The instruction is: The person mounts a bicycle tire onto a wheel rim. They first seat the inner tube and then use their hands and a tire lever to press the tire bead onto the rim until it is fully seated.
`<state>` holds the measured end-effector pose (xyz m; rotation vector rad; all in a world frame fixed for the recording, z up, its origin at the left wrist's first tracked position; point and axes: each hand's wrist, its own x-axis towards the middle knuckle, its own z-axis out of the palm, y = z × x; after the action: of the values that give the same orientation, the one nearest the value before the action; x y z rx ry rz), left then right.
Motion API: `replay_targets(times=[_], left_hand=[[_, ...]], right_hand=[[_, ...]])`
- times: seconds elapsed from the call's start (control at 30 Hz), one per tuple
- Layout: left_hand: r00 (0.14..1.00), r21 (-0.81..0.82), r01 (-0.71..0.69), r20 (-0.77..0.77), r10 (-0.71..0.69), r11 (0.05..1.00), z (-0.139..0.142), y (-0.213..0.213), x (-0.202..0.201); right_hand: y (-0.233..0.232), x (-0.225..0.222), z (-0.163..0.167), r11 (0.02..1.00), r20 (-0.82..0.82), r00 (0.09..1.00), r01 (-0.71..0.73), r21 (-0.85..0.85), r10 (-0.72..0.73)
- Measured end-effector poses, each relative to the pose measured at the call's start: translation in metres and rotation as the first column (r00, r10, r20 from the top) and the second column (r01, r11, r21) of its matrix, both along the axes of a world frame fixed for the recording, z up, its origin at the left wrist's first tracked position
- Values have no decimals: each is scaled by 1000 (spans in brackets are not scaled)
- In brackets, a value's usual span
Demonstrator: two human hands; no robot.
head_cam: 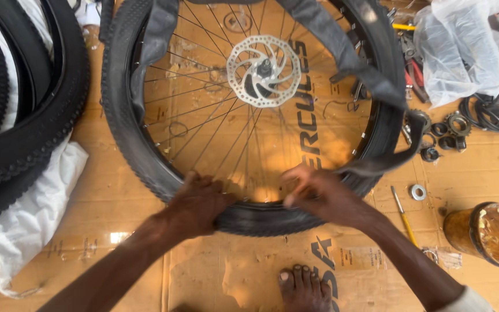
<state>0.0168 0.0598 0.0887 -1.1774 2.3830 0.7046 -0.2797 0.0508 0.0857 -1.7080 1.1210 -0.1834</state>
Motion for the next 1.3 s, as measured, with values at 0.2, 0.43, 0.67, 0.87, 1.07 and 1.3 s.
replay_targets(times=[0.2,0.43,0.67,0.87,1.07,1.3], left_hand=[[935,7,17,353,-18,1000,45,-58,27],[944,193,-77,-301,133,978,31,-49,-10],[858,121,-236,-440,265,964,-8,-40,15],[853,64,-163,-491,173,985,-11,-52,18],[896,102,-207,-380,230,973,0,-44,23],[793,144,-264,-531,299,954,-5,-41,5]], right_hand=[[-58,-83,10,565,-35,747,471,-678,-664],[-116,-108,-19,612,-288,725,226,-758,-625],[-125,-96,-13,588,321,493,667,458,-809],[-153,-191,75,644,648,33,152,749,-761],[-159,-201,33,391,404,489,869,-305,-773],[-77,-91,-35,524,-134,959,16,-852,-248]])
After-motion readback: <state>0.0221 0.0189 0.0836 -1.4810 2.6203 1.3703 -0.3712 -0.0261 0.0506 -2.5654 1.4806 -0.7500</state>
